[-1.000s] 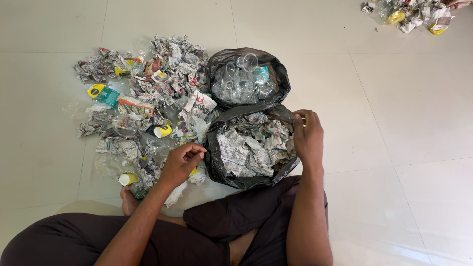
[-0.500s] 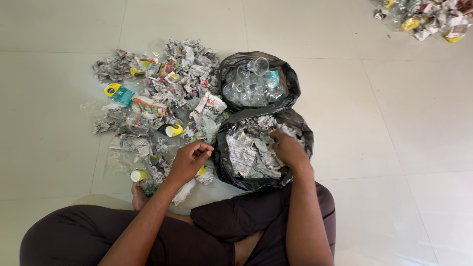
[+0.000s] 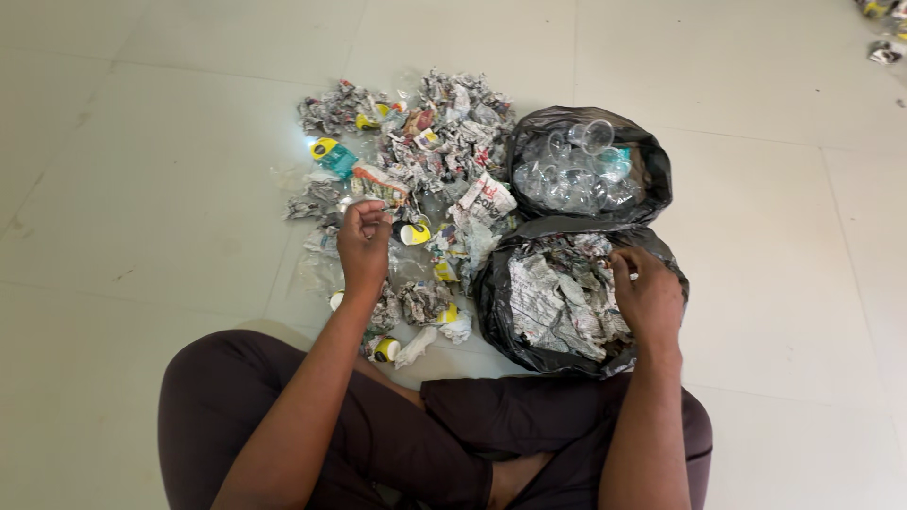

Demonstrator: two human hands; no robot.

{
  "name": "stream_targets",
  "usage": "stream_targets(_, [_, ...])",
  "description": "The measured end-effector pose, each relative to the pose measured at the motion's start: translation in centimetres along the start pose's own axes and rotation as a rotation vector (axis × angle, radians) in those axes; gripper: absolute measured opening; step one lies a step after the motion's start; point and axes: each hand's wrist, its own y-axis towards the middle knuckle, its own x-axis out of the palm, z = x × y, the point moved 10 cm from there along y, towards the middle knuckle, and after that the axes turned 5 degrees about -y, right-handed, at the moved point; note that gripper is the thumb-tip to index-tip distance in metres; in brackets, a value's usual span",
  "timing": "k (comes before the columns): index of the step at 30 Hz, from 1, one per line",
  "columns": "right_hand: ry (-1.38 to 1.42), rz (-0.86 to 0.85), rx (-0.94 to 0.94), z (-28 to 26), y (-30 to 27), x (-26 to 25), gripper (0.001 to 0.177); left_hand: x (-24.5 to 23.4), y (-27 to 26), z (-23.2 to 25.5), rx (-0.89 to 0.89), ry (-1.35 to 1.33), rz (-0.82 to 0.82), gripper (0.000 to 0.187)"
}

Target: The person sits on the floor and sorts mixed recyclables from a pile into two black plastic bags. They handle crumpled paper, plastic wrappers, and small plastic cups, placing items into the appropriate bag by hand.

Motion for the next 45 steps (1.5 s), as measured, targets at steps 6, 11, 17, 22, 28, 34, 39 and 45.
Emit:
stream_targets(6, [0.03, -0.026, 0.03, 0.3, 0.3, 0.6, 0.021, -2.5, 1.5, -0.2, -0.019, -0.008, 0.117, 0.021])
stream_targets(11, [0.092, -0.053, 0.056, 0.9, 0.3, 1.6, 0.022, -4.5, 3.6, 0.3, -0.127, 0.261, 0.0, 0.021])
stream_targets(17, [0.136, -0.062, 0.05, 0.9, 0.5, 2.6, 0.023, -2.7, 1.3, -2.5, -0.204, 1.186, -0.396, 0.04])
stream_targets(22, [0.109, -0.082, 0.056, 0.7, 0.4, 2.8, 0.022, -1.4, -0.3, -5.1, -0.113, 1.395, -0.436, 0.048])
stream_targets(28, [0.117, -0.096, 0.075, 0.6, 0.4, 2.8, 0.022, -1.9, -0.5, -6.5, -0.115, 1.4, -0.439, 0.032])
stream_targets(34, [0.127, -0.08, 0.073, 1.1, 0.4, 3.1, 0.021, -2.0, 1.0, -1.5, -0.186, 1.081, -0.274, 0.012])
stream_targets(39, [0.193, -0.04, 0.006, 0.2, 0.6, 3.4, 0.022, -1.2, 1.4, 2.7, -0.16, 0.192, -0.141, 0.011])
stream_targets(45, [0.517, 0.114, -0.458, -10.8, -3.0, 2.3, 0.01, 4.6, -2.2, 1.7, -0.346, -0.531, -0.255, 0.018])
